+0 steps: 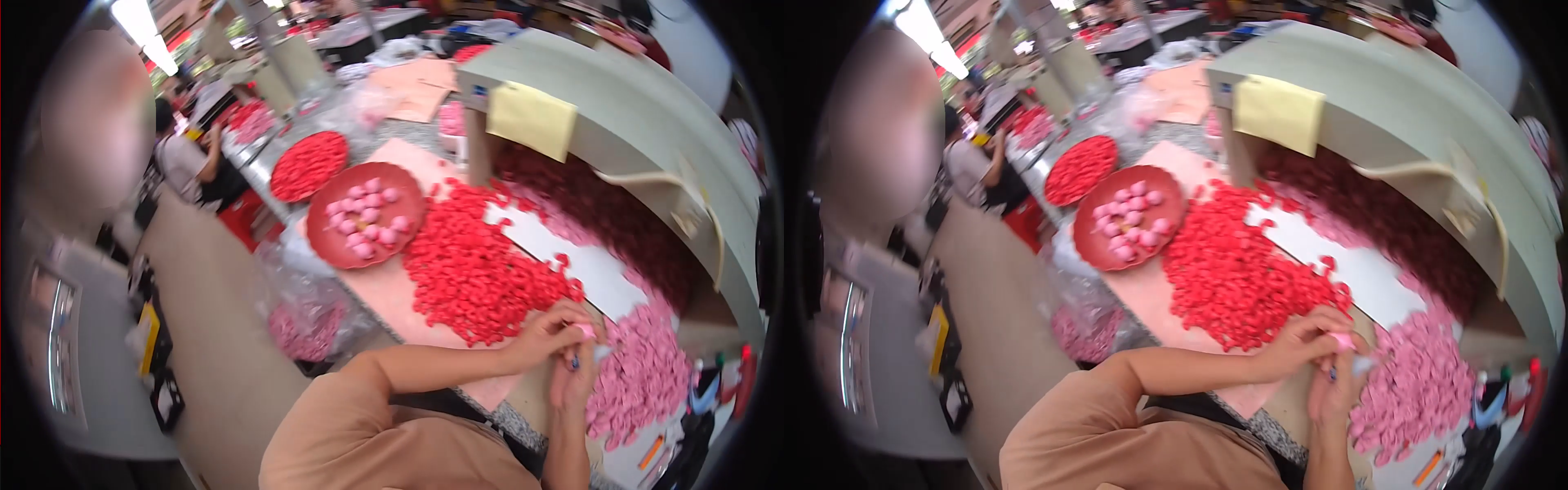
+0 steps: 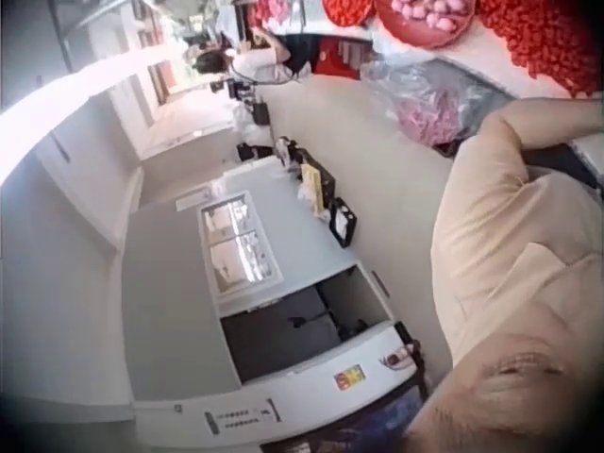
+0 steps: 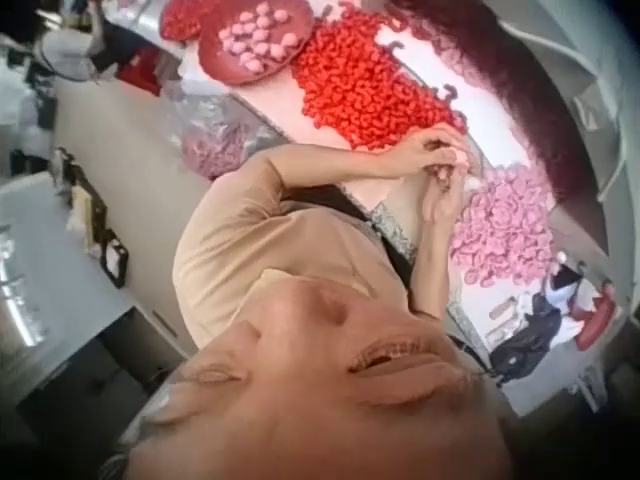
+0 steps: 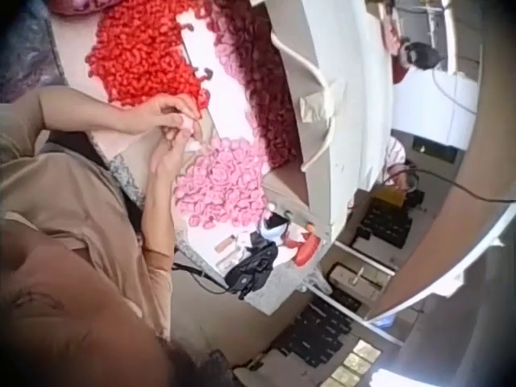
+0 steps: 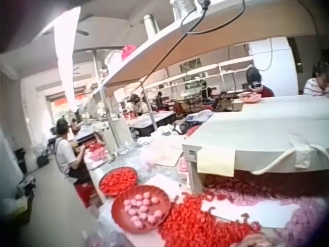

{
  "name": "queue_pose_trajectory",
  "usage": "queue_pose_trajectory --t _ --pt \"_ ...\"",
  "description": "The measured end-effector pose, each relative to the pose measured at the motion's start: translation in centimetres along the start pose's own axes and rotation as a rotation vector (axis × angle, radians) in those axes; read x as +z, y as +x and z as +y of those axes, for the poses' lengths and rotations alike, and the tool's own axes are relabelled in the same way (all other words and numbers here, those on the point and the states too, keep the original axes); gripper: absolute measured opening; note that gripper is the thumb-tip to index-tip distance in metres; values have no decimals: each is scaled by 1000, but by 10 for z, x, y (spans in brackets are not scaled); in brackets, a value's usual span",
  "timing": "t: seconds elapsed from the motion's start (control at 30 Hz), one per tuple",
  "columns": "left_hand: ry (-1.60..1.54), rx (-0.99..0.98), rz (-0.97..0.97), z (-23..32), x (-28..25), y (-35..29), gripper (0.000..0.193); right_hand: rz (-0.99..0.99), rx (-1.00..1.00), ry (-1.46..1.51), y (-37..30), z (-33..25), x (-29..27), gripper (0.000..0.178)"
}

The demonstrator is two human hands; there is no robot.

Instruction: Assembling small rubber toy components using a glue applicator at a factory workbench.

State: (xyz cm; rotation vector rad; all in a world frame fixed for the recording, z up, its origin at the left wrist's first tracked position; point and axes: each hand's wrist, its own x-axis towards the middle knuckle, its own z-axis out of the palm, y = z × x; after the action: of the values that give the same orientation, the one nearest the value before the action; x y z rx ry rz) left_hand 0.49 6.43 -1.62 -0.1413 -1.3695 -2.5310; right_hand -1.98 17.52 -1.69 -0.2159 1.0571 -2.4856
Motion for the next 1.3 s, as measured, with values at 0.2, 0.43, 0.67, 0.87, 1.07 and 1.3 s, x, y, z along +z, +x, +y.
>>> queue_pose_trajectory --t 0.2,0.43,0.67,0.87,1.07,1.3 --pt "22 155 8 6 -1 -4 15 -37 53 -51 -8 -2 21 38" --pt "-1 196 17 7 -1 2 14 -14 47 -46 1 0 2 42" --pt "19 224 22 2 -1 3 16 -13 58 -41 1 -1 1 44" --pt "-43 163 7 1 0 1 15 44 13 -104 -2 1 12 50" --pt "-67 133 -22 5 1 0 14 -81 65 -18 -2 -5 10 45" --pt "-18 120 -44 12 1 0 13 -74 51 -30 -1 -4 5 46"
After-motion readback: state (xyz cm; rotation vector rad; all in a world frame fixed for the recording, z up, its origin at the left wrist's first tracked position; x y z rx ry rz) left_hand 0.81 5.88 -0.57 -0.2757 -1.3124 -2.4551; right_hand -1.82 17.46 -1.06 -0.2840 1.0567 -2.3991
